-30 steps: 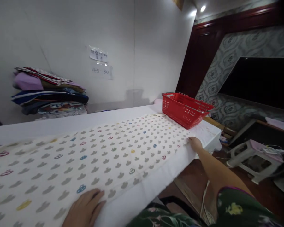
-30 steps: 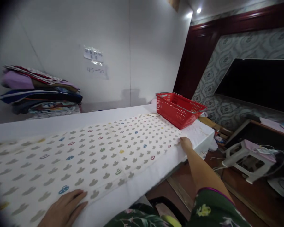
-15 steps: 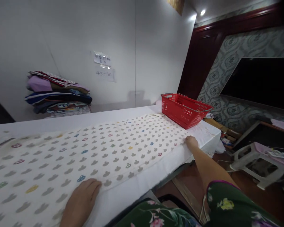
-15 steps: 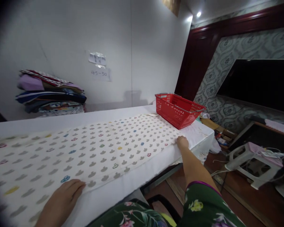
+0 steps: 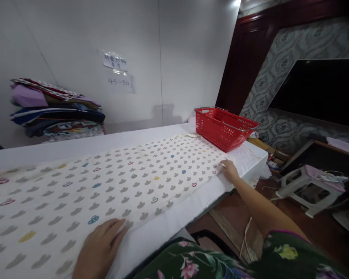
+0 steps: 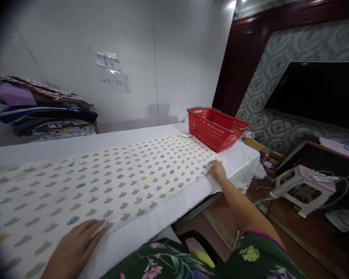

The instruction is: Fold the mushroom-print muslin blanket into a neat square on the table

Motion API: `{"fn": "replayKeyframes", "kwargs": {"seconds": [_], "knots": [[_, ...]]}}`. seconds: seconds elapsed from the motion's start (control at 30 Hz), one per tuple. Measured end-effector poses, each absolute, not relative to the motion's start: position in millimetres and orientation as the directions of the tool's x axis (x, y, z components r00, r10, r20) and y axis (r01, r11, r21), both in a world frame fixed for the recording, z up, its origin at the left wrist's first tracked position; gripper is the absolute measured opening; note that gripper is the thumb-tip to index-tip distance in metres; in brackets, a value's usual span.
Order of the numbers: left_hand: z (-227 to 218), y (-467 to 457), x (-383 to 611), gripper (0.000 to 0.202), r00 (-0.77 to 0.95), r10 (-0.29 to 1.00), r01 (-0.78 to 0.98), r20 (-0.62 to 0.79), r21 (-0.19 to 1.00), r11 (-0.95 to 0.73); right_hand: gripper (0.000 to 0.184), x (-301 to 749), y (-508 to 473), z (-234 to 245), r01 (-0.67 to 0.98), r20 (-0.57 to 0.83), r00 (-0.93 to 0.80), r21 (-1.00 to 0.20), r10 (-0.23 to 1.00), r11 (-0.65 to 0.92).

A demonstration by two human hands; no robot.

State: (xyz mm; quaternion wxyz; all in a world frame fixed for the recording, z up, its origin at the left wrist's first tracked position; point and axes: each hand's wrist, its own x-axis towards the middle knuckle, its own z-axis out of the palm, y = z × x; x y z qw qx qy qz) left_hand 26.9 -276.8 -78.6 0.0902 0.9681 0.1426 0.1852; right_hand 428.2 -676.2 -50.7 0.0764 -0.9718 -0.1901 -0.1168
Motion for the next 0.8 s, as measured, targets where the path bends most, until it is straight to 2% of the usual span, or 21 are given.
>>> {"fn": "replayKeyframes", "kwargs": {"seconds": [0.1, 0.2, 0.4, 0.63, 0.8], "knots": [[-73.0, -293.0, 41.6, 0.038, 0.915, 0.240, 0.177, 0.325, 0.211, -0.961, 0.024, 416.0, -663.7, -56.2, 0.655, 0.293, 0.750, -0.208, 0.593, -0.726], [-65.8, -304.9, 57.0, 0.034, 0.930, 0.213, 0.148, 0.299, 0.223, -0.963, 0.022, 409.5, -659.2, -61.8, 0.767, 0.348, 0.641, -0.269, 0.684, -0.582], [-61.5, -310.3, 67.8, 0.026, 0.946, 0.193, 0.114, 0.259, 0.291, -0.950, 0.022, 409.7, -662.6, -67.0, 0.784, 0.350, 0.621, -0.258, 0.702, -0.565], [-68.9, -309.3, 62.3, 0.024, 0.908, 0.181, 0.069, 0.379, 0.290, -0.954, 0.021, 407.1, -656.9, -74.5, 0.718, 0.367, 0.687, -0.204, 0.627, -0.666], [-63.3, -313.2, 58.8, 0.023, 0.879, 0.180, 0.040, 0.441, 0.308, -0.950, 0.022, 403.2, -665.3, -77.8, 0.704, 0.400, 0.698, -0.229, 0.595, -0.672]]}}
